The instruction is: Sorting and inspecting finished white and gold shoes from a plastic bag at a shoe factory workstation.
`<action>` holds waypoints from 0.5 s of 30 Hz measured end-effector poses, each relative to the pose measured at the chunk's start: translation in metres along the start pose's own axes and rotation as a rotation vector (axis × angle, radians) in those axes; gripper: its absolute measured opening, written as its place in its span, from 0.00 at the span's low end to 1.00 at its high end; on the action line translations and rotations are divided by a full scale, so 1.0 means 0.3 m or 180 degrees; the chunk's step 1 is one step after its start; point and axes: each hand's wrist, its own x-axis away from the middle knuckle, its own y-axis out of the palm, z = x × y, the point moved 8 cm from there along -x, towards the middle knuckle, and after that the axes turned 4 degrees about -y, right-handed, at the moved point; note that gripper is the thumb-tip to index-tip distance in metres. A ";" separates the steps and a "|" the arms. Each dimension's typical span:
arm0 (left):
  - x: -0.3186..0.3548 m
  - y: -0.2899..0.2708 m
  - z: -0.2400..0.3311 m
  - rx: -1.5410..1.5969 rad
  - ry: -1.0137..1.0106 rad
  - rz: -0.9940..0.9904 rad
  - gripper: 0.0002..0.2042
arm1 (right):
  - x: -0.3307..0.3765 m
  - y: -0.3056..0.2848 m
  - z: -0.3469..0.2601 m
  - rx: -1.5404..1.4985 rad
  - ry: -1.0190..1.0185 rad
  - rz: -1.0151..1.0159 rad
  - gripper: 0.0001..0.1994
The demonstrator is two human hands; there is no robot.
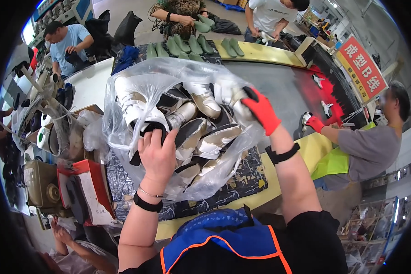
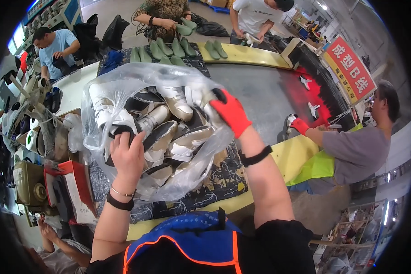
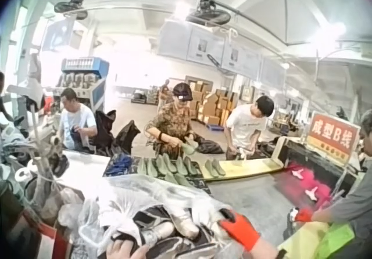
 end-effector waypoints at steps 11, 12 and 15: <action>0.078 -0.043 0.019 0.0083 -0.0038 -0.0152 0.18 | 0.020 0.086 -0.171 -0.3102 0.0822 -0.1498 0.22; 0.088 -0.045 0.023 0.0072 -0.0033 -0.0162 0.18 | 0.025 0.125 -0.155 -0.3476 0.1268 -0.1468 0.24; 0.102 -0.028 0.057 0.0098 0.0108 -0.0105 0.19 | -0.068 0.246 -0.095 -0.3359 0.0981 -0.0953 0.25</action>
